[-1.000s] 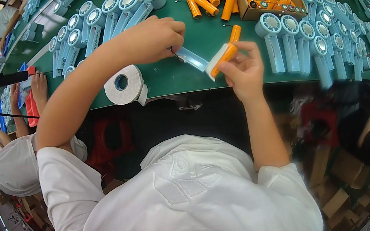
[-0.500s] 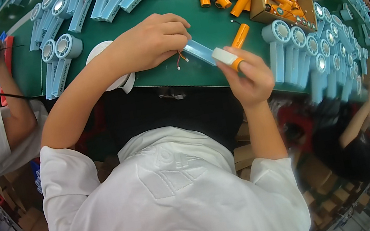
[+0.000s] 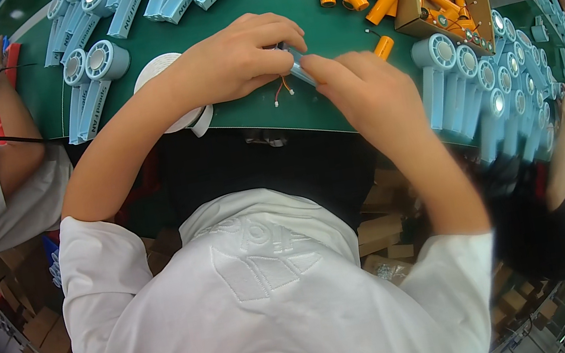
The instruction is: Assembling components of small electronic fans on a factory production line.
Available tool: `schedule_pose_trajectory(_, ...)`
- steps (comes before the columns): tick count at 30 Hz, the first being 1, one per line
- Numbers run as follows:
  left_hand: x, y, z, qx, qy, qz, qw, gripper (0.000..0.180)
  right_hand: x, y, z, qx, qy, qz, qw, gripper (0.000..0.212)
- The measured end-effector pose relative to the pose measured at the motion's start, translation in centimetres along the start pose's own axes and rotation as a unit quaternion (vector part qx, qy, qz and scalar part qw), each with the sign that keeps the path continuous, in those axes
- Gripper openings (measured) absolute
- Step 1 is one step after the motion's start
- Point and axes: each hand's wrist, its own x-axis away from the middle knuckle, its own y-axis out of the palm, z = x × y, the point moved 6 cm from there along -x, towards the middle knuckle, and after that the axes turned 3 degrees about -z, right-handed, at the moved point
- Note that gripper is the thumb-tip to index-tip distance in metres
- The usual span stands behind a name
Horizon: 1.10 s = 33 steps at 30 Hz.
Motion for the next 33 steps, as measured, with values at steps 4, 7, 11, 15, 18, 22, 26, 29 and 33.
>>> schedule_pose_trajectory(4, -0.1, -0.2, 0.0, 0.016, 0.004, 0.01, 1.0, 0.012, -1.1, 0.4, -0.4, 0.069, -0.005, -0.076, 0.995, 0.031)
schedule_pose_trajectory(7, -0.1, -0.1, 0.0, 0.029, 0.005, 0.009, 1.0, 0.012, -1.4, 1.3, -0.6, 0.117, -0.013, -0.116, 0.986, 0.03)
schedule_pose_trajectory(11, 0.0, 0.1, -0.3, 0.026, 0.001, 0.005, 1.0, 0.012, -2.0, 1.8, -0.6, 0.09, -0.015, -0.101, 0.991, 0.03)
schedule_pose_trajectory(15, -0.2, 0.1, -0.2, 0.006, 0.005, 0.004, 1.0, 0.011, -1.4, 1.1, -0.3, 0.004, 0.006, -0.039, 0.999, 0.028)
schedule_pose_trajectory(18, 0.0, 0.3, -0.1, 0.004, -0.001, -0.002, 1.0, 0.011, -0.5, 0.3, -0.4, -0.055, 0.035, -0.021, 0.998, 0.026)
schedule_pose_trajectory(22, 0.1, 0.4, -0.3, 0.0, -0.016, -0.019, 1.0, 0.01, -0.3, -0.5, 0.2, -0.136, 0.095, -0.016, 0.986, 0.022)
schedule_pose_trajectory(26, 0.1, 0.5, -0.2, -0.008, -0.012, -0.023, 1.0, 0.008, -0.8, -0.3, 0.4, -0.137, 0.104, -0.009, 0.985, 0.02)
schedule_pose_trajectory(29, 0.2, 0.7, -0.3, -0.011, -0.004, -0.014, 1.0, 0.008, -1.7, 0.3, 0.5, -0.117, 0.104, -0.055, 0.986, 0.021)
schedule_pose_trajectory(33, 0.2, 0.7, -0.2, -0.012, -0.001, -0.008, 1.0, 0.008, -2.6, 1.4, 0.9, -0.083, 0.092, -0.115, 0.986, 0.021)
